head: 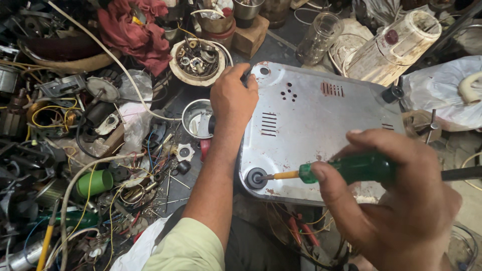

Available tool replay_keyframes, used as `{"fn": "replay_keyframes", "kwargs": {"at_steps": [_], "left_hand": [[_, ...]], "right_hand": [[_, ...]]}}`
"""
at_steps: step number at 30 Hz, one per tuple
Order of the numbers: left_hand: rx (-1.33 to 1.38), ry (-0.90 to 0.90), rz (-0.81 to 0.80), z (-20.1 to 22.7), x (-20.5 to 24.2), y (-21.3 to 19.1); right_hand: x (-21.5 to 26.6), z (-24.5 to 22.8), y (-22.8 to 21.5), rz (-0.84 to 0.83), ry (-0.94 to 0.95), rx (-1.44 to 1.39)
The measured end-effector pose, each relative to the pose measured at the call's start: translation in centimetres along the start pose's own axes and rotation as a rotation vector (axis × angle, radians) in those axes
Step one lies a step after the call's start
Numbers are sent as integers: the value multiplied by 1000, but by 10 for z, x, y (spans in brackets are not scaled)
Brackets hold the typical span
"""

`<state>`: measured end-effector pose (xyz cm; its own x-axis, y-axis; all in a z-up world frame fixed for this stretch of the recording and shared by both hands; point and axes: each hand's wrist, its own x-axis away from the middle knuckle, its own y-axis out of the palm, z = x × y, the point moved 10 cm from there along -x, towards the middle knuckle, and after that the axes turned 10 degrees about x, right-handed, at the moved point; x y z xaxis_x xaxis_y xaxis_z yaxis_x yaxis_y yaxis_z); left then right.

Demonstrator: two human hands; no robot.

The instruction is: The person repairs an appliance by removing the back panel with a screwdriver, handling a small black component, and then reattaching the panel and its feet by hand and with a screwdriver.

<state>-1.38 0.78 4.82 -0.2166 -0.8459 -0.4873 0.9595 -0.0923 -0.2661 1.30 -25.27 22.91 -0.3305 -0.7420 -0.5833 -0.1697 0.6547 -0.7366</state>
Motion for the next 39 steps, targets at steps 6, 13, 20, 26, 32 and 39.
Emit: {"fn": "replay_keyframes", "kwargs": {"at_steps": [6,13,20,26,32,39], "left_hand": [[5,10,5,0,0,0],[-1,16,1,-3,0,0],[-17,-6,5,-4,0,-1],[7,-48,19,-7,0,-2],[29,6,46,-7,1,-4],[313,-100,-89,-60,-20,20]], "right_hand": [[7,-2,-6,63,72,221],[-1,-23,0,-78,-135,166],[-12,-36,20,-386,-140,117],[-10,-52,15,-438,-376,-100],[-15,-12,27,-492,-235,250],[-16,-12,31,-576,-271,190]]}}
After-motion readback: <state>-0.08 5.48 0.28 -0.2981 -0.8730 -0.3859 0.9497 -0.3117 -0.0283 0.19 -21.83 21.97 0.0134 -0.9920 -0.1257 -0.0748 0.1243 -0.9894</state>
